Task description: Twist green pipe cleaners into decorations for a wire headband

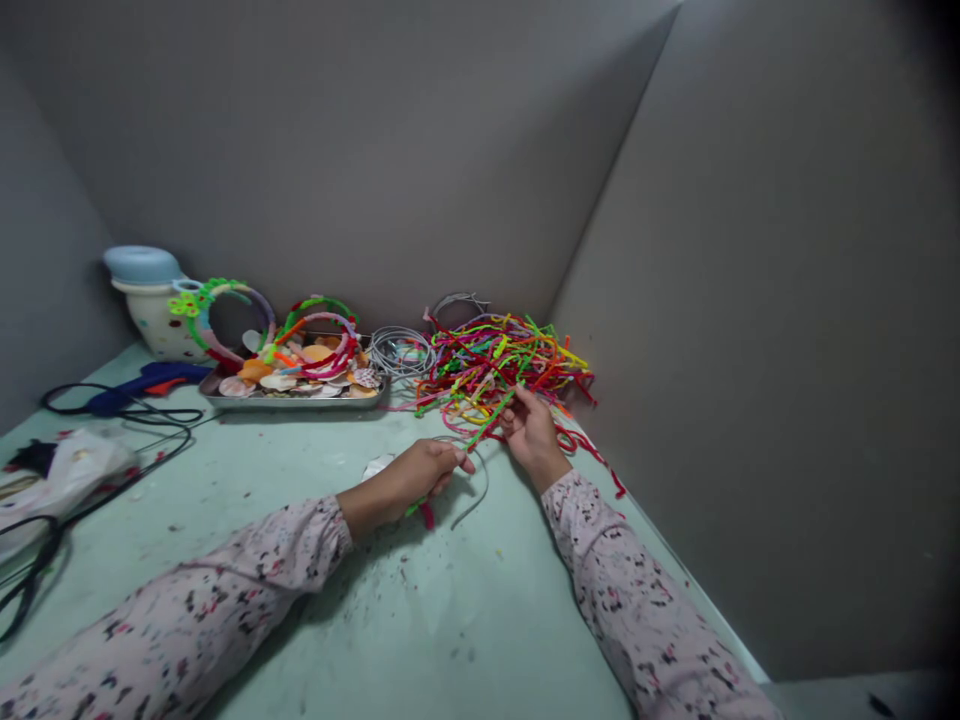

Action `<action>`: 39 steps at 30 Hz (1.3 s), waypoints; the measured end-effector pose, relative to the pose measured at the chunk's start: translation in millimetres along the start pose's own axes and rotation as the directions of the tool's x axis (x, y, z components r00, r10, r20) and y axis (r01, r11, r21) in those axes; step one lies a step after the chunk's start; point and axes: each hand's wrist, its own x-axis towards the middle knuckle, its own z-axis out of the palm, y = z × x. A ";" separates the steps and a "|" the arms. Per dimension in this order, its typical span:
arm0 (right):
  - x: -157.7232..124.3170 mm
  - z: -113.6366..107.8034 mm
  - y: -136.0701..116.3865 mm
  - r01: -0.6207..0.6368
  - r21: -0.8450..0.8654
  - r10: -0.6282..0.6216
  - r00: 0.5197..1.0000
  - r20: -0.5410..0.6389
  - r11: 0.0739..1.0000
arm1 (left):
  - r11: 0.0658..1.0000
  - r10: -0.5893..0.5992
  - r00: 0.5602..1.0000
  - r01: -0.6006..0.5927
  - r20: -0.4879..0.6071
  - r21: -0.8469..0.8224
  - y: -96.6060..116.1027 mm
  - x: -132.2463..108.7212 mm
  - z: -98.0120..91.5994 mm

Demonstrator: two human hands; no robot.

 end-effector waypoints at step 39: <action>7.1 -11.6 7.4 0.095 -0.077 -0.097 0.995 -0.024 0.992 | 0.999 0.050 0.997 -0.050 -0.063 0.012 -3.4 7.2 -4.3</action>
